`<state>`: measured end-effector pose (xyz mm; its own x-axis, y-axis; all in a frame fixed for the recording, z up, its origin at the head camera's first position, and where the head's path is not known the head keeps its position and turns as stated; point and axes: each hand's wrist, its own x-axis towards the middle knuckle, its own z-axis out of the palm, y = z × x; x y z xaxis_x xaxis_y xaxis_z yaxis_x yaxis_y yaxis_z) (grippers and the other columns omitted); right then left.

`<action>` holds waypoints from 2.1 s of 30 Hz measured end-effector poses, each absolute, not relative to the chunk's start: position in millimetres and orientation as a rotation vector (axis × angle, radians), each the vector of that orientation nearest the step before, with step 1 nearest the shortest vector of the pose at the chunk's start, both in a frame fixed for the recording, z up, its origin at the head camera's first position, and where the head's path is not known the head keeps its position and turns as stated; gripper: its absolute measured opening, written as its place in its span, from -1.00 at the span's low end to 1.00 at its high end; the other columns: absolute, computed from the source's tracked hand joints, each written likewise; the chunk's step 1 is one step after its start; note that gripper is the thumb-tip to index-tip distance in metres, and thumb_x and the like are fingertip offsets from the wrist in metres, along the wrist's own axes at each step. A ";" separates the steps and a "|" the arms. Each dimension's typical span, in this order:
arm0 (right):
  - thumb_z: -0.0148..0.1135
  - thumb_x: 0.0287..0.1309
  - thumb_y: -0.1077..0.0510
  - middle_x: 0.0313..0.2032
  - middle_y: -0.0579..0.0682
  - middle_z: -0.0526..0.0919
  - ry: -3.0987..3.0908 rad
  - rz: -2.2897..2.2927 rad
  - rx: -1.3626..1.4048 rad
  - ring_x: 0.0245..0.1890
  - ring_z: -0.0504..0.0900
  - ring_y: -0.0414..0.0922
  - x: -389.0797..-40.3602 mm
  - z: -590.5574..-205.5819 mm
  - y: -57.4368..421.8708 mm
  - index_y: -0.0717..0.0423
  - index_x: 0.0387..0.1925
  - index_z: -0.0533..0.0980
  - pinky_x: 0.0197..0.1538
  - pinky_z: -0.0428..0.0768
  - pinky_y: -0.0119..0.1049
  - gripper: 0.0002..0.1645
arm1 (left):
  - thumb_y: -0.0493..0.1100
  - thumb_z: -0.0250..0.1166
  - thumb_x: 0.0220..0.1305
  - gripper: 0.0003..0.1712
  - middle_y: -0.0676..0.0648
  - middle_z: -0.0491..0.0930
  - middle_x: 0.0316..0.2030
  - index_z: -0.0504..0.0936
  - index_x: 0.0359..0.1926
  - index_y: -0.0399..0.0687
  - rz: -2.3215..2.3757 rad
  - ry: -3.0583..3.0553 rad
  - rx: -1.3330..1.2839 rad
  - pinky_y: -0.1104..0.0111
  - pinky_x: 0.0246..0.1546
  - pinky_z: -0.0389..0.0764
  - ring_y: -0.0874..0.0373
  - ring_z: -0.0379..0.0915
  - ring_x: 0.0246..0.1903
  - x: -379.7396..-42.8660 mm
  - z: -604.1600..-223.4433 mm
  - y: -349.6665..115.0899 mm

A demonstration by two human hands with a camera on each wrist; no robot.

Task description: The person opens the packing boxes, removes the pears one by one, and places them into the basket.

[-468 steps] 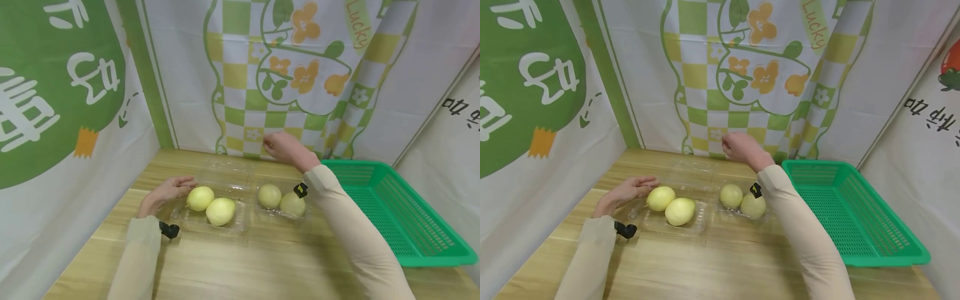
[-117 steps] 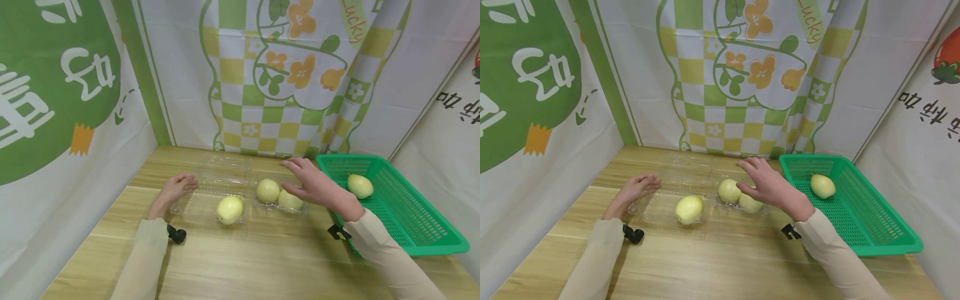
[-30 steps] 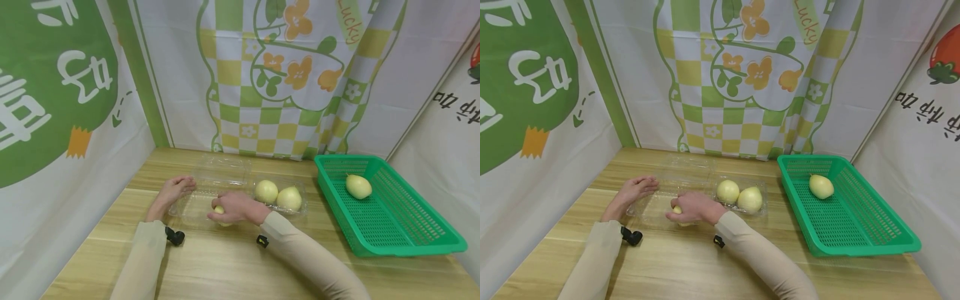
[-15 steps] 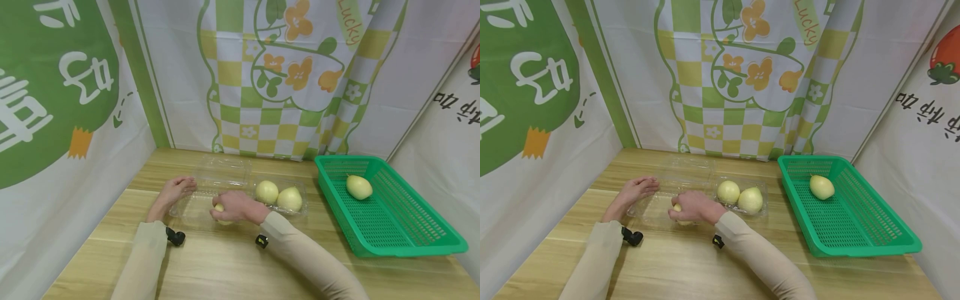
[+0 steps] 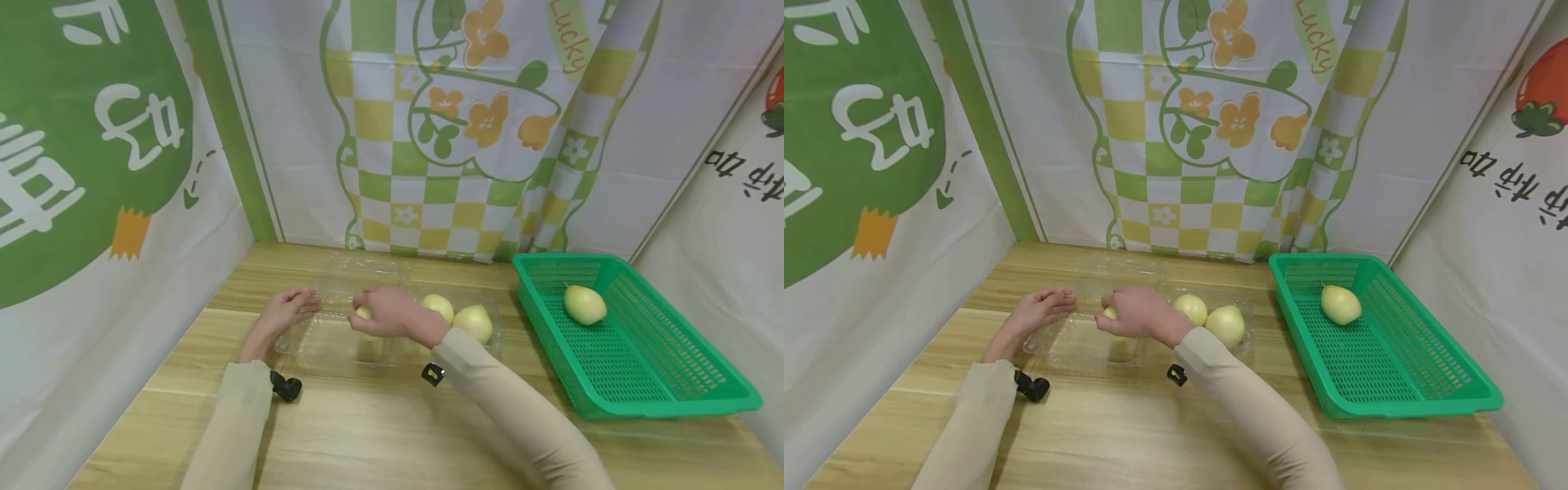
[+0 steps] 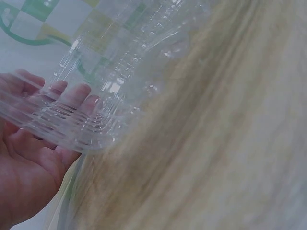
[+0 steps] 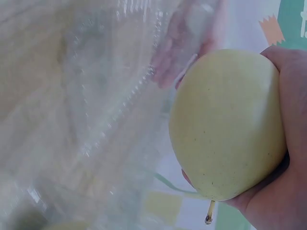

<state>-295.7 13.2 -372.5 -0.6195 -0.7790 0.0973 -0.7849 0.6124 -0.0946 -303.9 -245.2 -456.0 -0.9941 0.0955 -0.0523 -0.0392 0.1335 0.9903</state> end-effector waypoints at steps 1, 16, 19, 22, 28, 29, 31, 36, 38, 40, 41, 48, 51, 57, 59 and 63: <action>-0.06 0.34 -0.20 -0.24 -0.12 0.66 -2.773 0.197 1.349 -0.38 0.56 -0.24 -296.2 -369.7 14.5 -0.03 -0.08 0.63 -0.44 0.52 -0.45 -0.53 | -0.05 -0.03 0.55 -0.41 -0.45 0.39 0.28 0.27 0.37 -0.40 2.005 2.283 0.062 0.20 0.27 0.52 -0.23 0.37 0.29 -304.1 -456.0 -245.2; -0.04 0.37 -0.15 -0.17 -0.07 0.66 -2.765 0.158 1.363 -0.24 0.61 -0.18 -298.9 -342.4 41.0 0.04 -0.07 0.61 -0.17 0.64 -0.32 -0.55 | -0.07 -0.06 0.56 -0.41 -0.47 0.35 0.29 0.23 0.38 -0.43 2.008 2.264 0.074 0.18 0.30 0.49 -0.26 0.34 0.31 -303.7 -455.0 -244.0; -0.03 0.36 -0.16 -0.20 -0.07 0.66 -2.765 0.142 1.332 -0.27 0.60 -0.18 -300.7 -335.0 51.3 0.03 -0.11 0.61 -0.25 0.62 -0.33 -0.57 | -0.08 -0.07 0.56 -0.41 -0.48 0.35 0.29 0.22 0.38 -0.44 2.011 2.260 0.079 0.16 0.31 0.48 -0.27 0.33 0.31 -303.6 -454.9 -243.9; -0.02 0.35 -0.16 -0.20 -0.08 0.67 -2.759 0.106 1.291 -0.27 0.62 -0.17 -302.6 -326.8 63.0 0.00 -0.11 0.62 -0.26 0.64 -0.31 -0.57 | -0.08 -0.07 0.56 -0.41 -0.48 0.34 0.30 0.20 0.39 -0.44 2.009 2.256 0.093 0.15 0.31 0.47 -0.27 0.32 0.31 -303.5 -455.1 -244.2; 0.01 0.33 -0.16 -0.23 -0.09 0.65 -2.750 0.082 1.222 -0.28 0.62 -0.13 -307.4 -309.4 86.5 -0.02 -0.08 0.64 -0.26 0.66 -0.18 -0.57 | -0.02 -0.06 0.56 -0.40 -0.43 0.38 0.29 0.24 0.39 -0.37 1.972 2.293 0.077 0.23 0.27 0.52 -0.22 0.36 0.30 -304.0 -455.5 -246.3; 0.01 0.33 -0.16 -0.23 -0.09 0.65 -2.751 0.081 1.215 -0.28 0.62 -0.13 -308.7 -307.2 90.1 -0.02 -0.08 0.64 -0.27 0.66 -0.19 -0.57 | -0.02 -0.06 0.56 -0.40 -0.42 0.39 0.29 0.25 0.39 -0.37 1.971 2.297 0.071 0.24 0.25 0.53 -0.21 0.37 0.30 -304.3 -455.7 -246.9; 0.01 0.33 -0.17 -0.20 -0.10 0.66 -2.754 0.079 1.202 -0.27 0.64 -0.12 -311.4 -304.0 97.3 -0.01 -0.08 0.64 -0.26 0.67 -0.17 -0.57 | -0.03 -0.06 0.56 -0.41 -0.43 0.38 0.29 0.25 0.39 -0.38 1.976 2.292 0.072 0.27 0.24 0.55 -0.21 0.37 0.30 -304.9 -456.3 -247.7; 0.02 0.33 -0.17 -0.08 -0.04 0.69 -2.765 0.096 1.156 -0.14 0.69 -0.02 -317.1 -301.8 117.8 0.02 -0.06 0.63 -0.11 0.69 -0.08 -0.55 | -0.06 -0.07 0.56 -0.42 -0.45 0.38 0.28 0.25 0.37 -0.41 1.992 2.283 0.080 0.30 0.21 0.57 -0.22 0.37 0.29 -305.6 -457.1 -247.3; 0.03 0.33 -0.16 -0.10 -0.03 0.69 -2.775 0.124 1.129 -0.15 0.68 -0.02 -319.0 -301.2 127.9 0.01 -0.06 0.64 -0.08 0.68 -0.07 -0.56 | -0.07 -0.07 0.56 -0.43 -0.45 0.38 0.28 0.25 0.37 -0.42 1.990 2.288 0.081 0.28 0.22 0.56 -0.23 0.38 0.29 -305.7 -456.9 -247.1; 0.04 0.34 -0.15 -0.13 -0.05 0.68 -2.778 0.144 1.102 -0.17 0.68 -0.03 -320.4 -299.9 138.9 0.00 -0.07 0.64 -0.08 0.67 -0.07 -0.58 | -0.06 -0.06 0.56 -0.43 -0.44 0.38 0.28 0.26 0.37 -0.41 1.989 2.288 0.081 0.26 0.23 0.55 -0.22 0.38 0.29 -305.6 -456.8 -247.0; 0.03 0.34 -0.15 -0.18 -0.06 0.67 -2.780 0.140 1.086 -0.19 0.67 -0.05 -321.3 -299.3 144.6 -0.01 -0.07 0.64 -0.10 0.67 -0.07 -0.58 | -0.05 -0.06 0.56 -0.42 -0.44 0.38 0.28 0.25 0.37 -0.40 1.985 2.290 0.084 0.25 0.25 0.54 -0.22 0.37 0.29 -305.5 -457.0 -247.2; 0.06 0.35 -0.13 -0.16 -0.02 0.69 -2.814 0.169 0.996 -0.19 0.68 -0.02 -324.3 -296.7 183.3 0.02 -0.10 0.63 -0.10 0.66 -0.03 -0.61 | -0.01 -0.06 0.56 -0.39 -0.40 0.38 0.30 0.23 0.40 -0.35 1.954 2.308 0.081 0.21 0.28 0.51 -0.20 0.36 0.31 -303.3 -455.9 -247.5; 0.04 0.36 -0.13 -0.10 0.01 0.70 -2.836 0.168 0.954 -0.13 0.67 0.03 -326.0 -298.4 199.8 0.03 -0.08 0.63 -0.04 0.64 0.02 -0.60 | 0.01 -0.07 0.56 -0.38 -0.39 0.38 0.31 0.23 0.41 -0.34 1.942 2.322 0.079 0.22 0.28 0.52 -0.19 0.37 0.31 -302.4 -455.3 -246.6; 0.02 0.38 -0.13 -0.10 0.05 0.71 -2.876 0.212 0.860 -0.13 0.68 0.05 -329.1 -302.3 235.1 0.05 -0.06 0.63 -0.03 0.64 0.04 -0.57 | -0.01 -0.06 0.56 -0.38 -0.42 0.37 0.31 0.22 0.41 -0.37 1.956 2.312 0.097 0.20 0.29 0.51 -0.21 0.36 0.30 -302.3 -455.7 -244.8; 0.02 0.38 -0.12 -0.11 0.08 0.72 -2.877 0.219 0.840 -0.14 0.68 0.06 -329.4 -303.0 246.2 0.09 -0.07 0.63 -0.04 0.64 0.06 -0.56 | -0.01 -0.06 0.56 -0.39 -0.41 0.38 0.31 0.23 0.41 -0.36 1.953 2.312 0.094 0.19 0.29 0.51 -0.20 0.37 0.30 -302.0 -455.7 -244.9; 0.01 0.39 -0.11 -0.11 0.14 0.71 -2.890 0.235 0.803 -0.13 0.68 0.09 -328.9 -303.8 265.4 0.14 -0.06 0.62 -0.03 0.63 0.10 -0.54 | -0.02 -0.08 0.56 -0.40 -0.40 0.39 0.30 0.23 0.40 -0.35 1.942 2.322 0.100 0.19 0.29 0.51 -0.19 0.37 0.31 -300.3 -454.5 -245.7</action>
<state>-328.9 265.4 -303.8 -0.8496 -0.4999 0.1685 -0.5205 0.8462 -0.1138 -300.3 -245.7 -454.5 -0.9915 0.1221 -0.0439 -0.0216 0.1781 0.9838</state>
